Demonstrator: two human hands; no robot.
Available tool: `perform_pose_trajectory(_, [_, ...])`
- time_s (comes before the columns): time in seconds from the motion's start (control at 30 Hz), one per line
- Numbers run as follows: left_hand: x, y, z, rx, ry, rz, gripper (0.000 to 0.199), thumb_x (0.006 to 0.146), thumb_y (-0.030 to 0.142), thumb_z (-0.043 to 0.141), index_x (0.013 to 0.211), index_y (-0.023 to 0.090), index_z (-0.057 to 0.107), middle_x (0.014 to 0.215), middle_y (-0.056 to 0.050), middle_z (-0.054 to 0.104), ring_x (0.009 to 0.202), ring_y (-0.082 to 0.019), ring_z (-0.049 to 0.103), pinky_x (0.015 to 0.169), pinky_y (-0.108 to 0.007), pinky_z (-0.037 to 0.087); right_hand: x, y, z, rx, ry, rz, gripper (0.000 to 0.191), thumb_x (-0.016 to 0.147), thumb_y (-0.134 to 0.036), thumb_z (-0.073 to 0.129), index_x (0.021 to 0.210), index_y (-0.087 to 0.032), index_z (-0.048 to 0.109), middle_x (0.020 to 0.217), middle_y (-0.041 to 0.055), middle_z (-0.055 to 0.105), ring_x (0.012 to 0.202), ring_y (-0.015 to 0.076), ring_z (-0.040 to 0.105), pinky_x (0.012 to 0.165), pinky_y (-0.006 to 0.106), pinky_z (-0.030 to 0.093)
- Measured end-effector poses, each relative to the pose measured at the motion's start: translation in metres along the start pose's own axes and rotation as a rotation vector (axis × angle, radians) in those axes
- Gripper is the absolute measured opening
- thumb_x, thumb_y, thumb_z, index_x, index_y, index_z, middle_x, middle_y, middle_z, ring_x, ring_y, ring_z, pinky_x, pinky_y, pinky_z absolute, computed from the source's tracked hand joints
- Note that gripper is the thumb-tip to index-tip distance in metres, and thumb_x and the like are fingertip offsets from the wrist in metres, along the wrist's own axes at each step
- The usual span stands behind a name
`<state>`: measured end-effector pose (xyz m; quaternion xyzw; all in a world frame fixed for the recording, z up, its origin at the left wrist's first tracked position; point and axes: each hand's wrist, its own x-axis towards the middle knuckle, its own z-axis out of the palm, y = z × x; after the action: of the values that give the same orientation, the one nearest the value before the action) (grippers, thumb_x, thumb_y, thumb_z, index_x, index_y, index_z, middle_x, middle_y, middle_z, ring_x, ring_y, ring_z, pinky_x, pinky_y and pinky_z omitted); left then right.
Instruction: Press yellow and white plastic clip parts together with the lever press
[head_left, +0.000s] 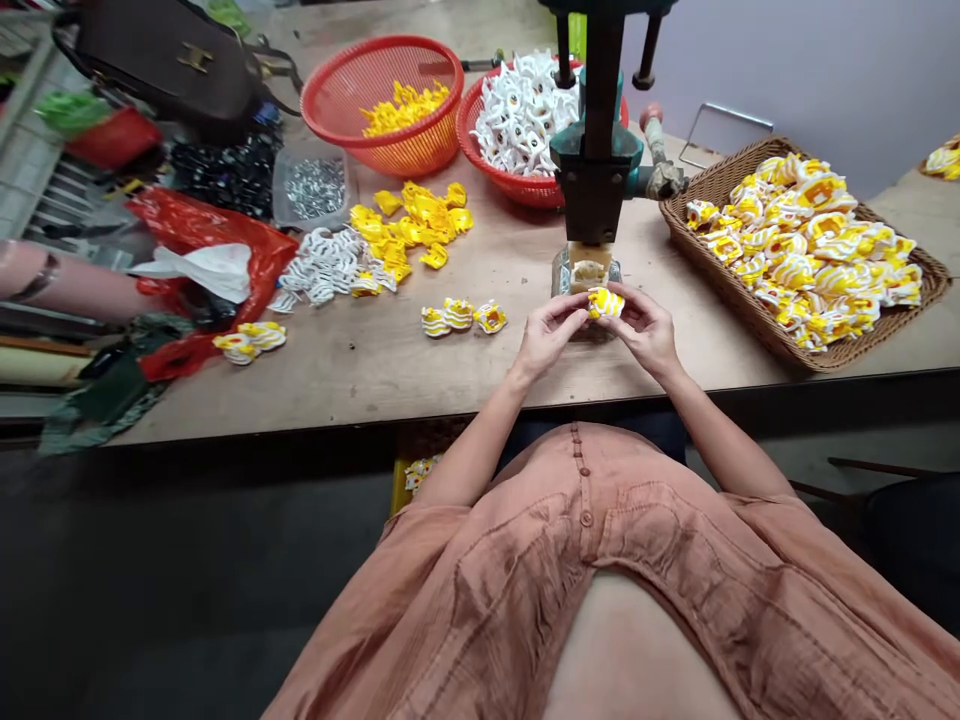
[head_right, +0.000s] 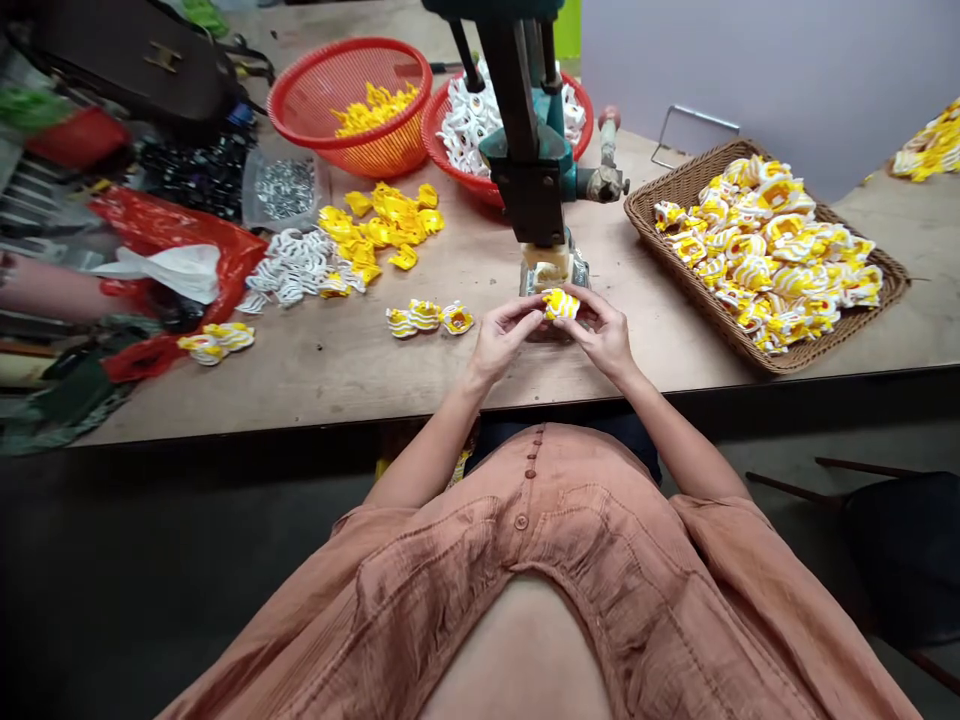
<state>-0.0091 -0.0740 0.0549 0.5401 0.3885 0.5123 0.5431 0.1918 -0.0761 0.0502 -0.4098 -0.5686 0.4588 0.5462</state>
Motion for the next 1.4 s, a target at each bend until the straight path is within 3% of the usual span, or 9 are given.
perform_pose_trajectory(0.2, [0.007, -0.011, 0.006, -0.166, 0.14, -0.085, 0.046, 0.084, 0.058, 0.09, 0.113, 0.022, 0.085, 0.109, -0.007, 0.084, 0.086, -0.018, 0.078, 0.084, -0.033, 0.068, 0.0, 0.007, -0.005, -0.248, -0.081, -0.19, 0.057, 0.096, -0.056, 0.076, 0.146, -0.03, 0.071, 0.113, 0.0068, 0.08, 0.096, 0.0244, 0.077, 0.099, 0.046, 0.066])
perform_pose_trajectory(0.37, [0.02, -0.017, 0.009, -0.058, 0.121, 0.073, 0.056, 0.081, 0.049, 0.096, 0.127, 0.023, 0.08, 0.135, -0.01, 0.073, 0.113, -0.023, 0.077, 0.106, -0.039, 0.064, 0.013, 0.014, 0.002, -0.515, 0.165, -0.332, 0.035, 0.105, -0.043, 0.063, 0.134, -0.029, 0.077, 0.1, 0.0074, 0.069, 0.1, 0.0253, 0.068, 0.1, 0.049, 0.061])
perform_pose_trajectory(0.53, [0.015, -0.027, 0.007, 0.143, 0.171, 0.196, 0.054, 0.089, 0.056, 0.087, 0.13, 0.021, 0.079, 0.126, -0.011, 0.072, 0.105, -0.02, 0.077, 0.098, -0.035, 0.066, 0.013, 0.024, 0.022, -0.342, 0.283, -0.224, 0.03, 0.103, -0.044, 0.064, 0.125, -0.026, 0.074, 0.101, 0.0054, 0.064, 0.095, 0.0211, 0.064, 0.096, 0.041, 0.06])
perform_pose_trajectory(0.63, [0.016, -0.036, 0.004, 0.31, 0.222, 0.266, 0.056, 0.093, 0.06, 0.081, 0.132, 0.021, 0.078, 0.122, -0.01, 0.071, 0.098, -0.019, 0.075, 0.093, -0.033, 0.065, 0.019, 0.028, 0.023, -0.397, 0.285, -0.198, 0.023, 0.1, -0.044, 0.068, 0.111, -0.026, 0.077, 0.095, 0.0052, 0.065, 0.096, 0.0235, 0.063, 0.101, 0.044, 0.057])
perform_pose_trajectory(0.73, [0.029, -0.043, 0.001, 0.453, 0.305, 0.314, 0.049, 0.099, 0.058, 0.073, 0.13, 0.021, 0.078, 0.119, -0.01, 0.072, 0.098, -0.019, 0.074, 0.092, -0.033, 0.063, 0.033, 0.034, 0.022, -0.465, 0.316, -0.168, 0.022, 0.098, -0.044, 0.071, 0.106, -0.027, 0.08, 0.103, 0.0081, 0.068, 0.109, 0.0275, 0.062, 0.111, 0.05, 0.054])
perform_pose_trajectory(0.87, [0.05, -0.044, -0.001, 0.536, 0.374, 0.372, 0.033, 0.105, 0.045, 0.064, 0.121, 0.02, 0.08, 0.116, -0.01, 0.075, 0.107, -0.021, 0.073, 0.097, -0.034, 0.061, 0.049, 0.045, 0.025, -0.457, 0.345, -0.126, 0.022, 0.095, -0.046, 0.074, 0.101, -0.026, 0.082, 0.111, 0.0094, 0.07, 0.114, 0.0268, 0.063, 0.11, 0.047, 0.056])
perform_pose_trajectory(1.07, [0.053, -0.038, -0.003, 0.582, 0.324, 0.368, 0.023, 0.101, 0.034, 0.069, 0.119, 0.02, 0.077, 0.114, -0.01, 0.077, 0.108, -0.023, 0.071, 0.099, -0.037, 0.059, 0.054, 0.048, 0.021, -0.445, 0.329, -0.175, 0.021, 0.097, -0.037, 0.066, 0.106, -0.026, 0.081, 0.112, 0.0093, 0.072, 0.113, 0.0262, 0.063, 0.11, 0.048, 0.055])
perform_pose_trajectory(1.3, [0.062, -0.034, -0.014, 0.615, 0.241, 0.312, 0.02, 0.101, 0.037, 0.068, 0.11, 0.022, 0.079, 0.116, -0.011, 0.075, 0.116, -0.027, 0.069, 0.108, -0.043, 0.056, 0.06, 0.048, 0.014, -0.558, 0.271, -0.224, 0.021, 0.099, -0.032, 0.061, 0.107, -0.026, 0.08, 0.113, 0.0107, 0.068, 0.115, 0.0288, 0.061, 0.109, 0.051, 0.053])
perform_pose_trajectory(1.4, [0.062, -0.036, -0.014, 0.593, 0.219, 0.34, 0.027, 0.098, 0.039, 0.072, 0.117, 0.021, 0.078, 0.128, -0.012, 0.07, 0.125, -0.028, 0.068, 0.112, -0.043, 0.055, 0.058, 0.05, 0.012, -0.623, 0.212, -0.256, 0.02, 0.102, -0.036, 0.061, 0.105, -0.027, 0.079, 0.112, 0.0103, 0.065, 0.113, 0.029, 0.061, 0.108, 0.053, 0.053])
